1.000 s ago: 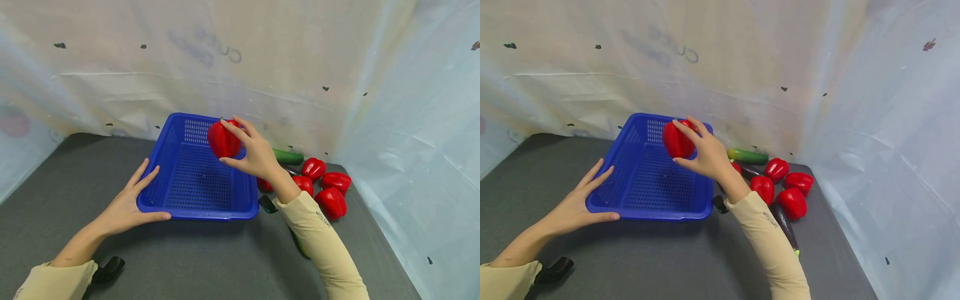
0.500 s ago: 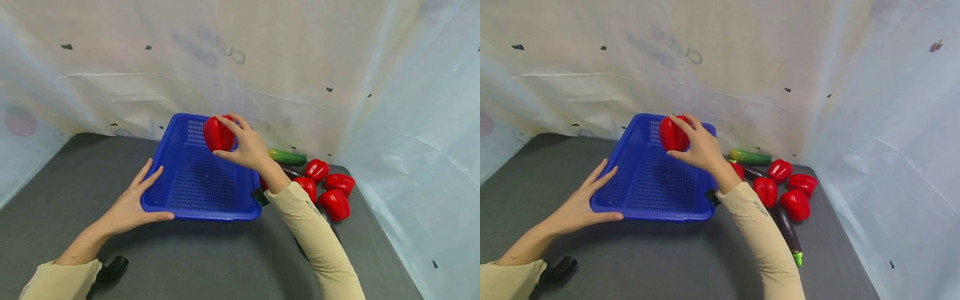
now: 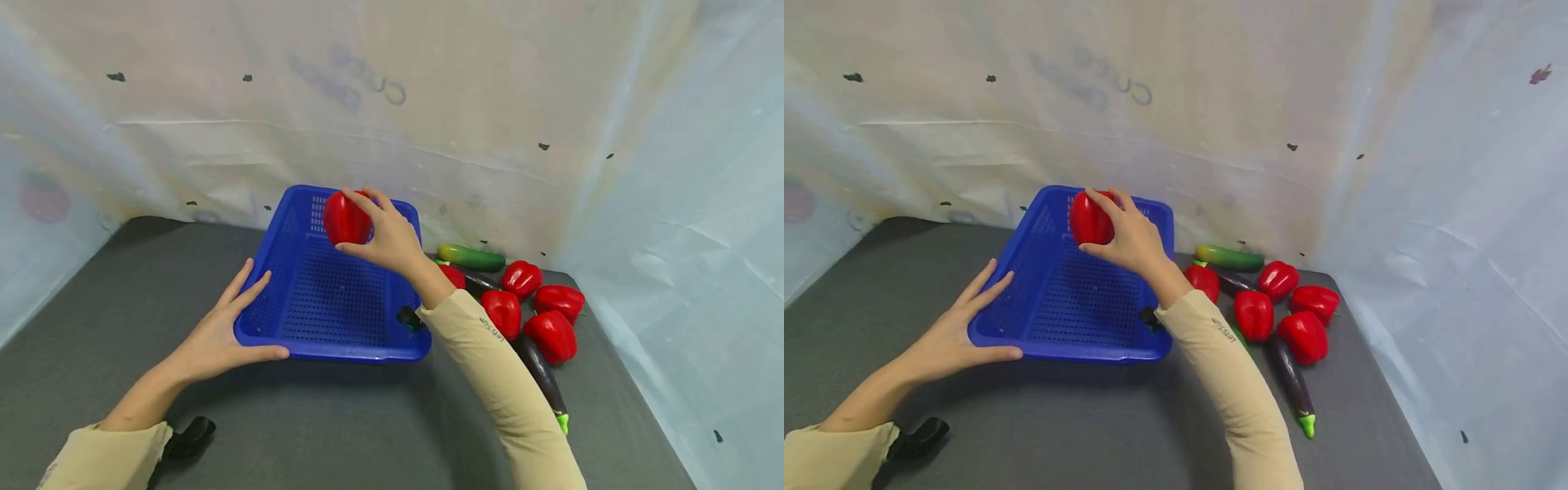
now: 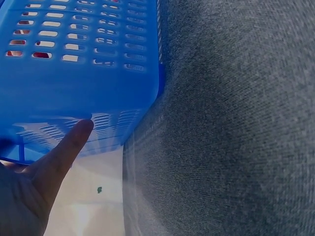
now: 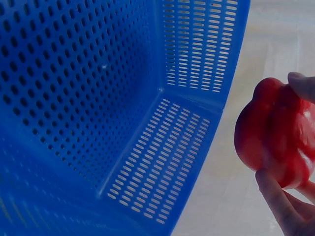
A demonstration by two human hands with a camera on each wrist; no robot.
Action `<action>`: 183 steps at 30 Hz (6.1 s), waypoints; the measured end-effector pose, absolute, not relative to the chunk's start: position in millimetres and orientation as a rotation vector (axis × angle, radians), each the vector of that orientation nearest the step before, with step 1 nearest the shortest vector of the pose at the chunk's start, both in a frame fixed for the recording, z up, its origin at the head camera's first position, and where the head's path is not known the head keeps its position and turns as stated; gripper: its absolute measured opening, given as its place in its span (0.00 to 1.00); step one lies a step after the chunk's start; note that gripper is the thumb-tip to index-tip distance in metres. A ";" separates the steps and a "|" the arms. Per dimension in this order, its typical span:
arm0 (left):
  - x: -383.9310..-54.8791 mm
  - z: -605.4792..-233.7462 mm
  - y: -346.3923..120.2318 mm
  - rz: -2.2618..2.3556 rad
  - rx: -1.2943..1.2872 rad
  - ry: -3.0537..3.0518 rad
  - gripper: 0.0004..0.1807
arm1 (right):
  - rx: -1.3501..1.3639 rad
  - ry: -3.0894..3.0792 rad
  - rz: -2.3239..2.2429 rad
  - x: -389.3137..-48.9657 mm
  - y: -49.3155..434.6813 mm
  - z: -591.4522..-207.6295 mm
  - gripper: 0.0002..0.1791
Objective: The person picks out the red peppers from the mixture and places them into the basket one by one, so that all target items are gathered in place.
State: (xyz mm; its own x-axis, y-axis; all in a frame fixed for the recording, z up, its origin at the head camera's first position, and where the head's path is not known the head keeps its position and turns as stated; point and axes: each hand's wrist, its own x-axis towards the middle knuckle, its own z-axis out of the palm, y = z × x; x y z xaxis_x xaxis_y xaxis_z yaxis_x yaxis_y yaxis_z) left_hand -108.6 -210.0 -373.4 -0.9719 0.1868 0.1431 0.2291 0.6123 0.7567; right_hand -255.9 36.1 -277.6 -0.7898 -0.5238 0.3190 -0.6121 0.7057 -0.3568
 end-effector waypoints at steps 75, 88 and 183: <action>-97.2 -376.8 -200.7 -1.356 -0.357 -2.749 0.60 | 0.781 -3.101 0.582 -301.5 -33.7 -360.8 0.41; -97.5 -375.5 -201.5 -1.353 -0.356 -2.740 0.60 | 0.758 -3.123 0.604 -300.1 -35.4 -357.4 0.45; -103.0 -373.0 -215.2 -1.451 -0.393 -2.729 0.60 | 0.919 -2.920 0.804 -218.3 96.4 -270.1 0.41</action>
State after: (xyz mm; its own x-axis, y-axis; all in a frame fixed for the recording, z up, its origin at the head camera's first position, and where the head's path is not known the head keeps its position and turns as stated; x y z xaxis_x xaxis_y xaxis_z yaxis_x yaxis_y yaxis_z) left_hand -103.0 -215.2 -373.0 -0.9679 0.2087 0.1402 0.2329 0.5347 0.8123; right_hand -218.3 96.4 -270.1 -0.8310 -0.5419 0.1254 -0.5297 0.7023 -0.4755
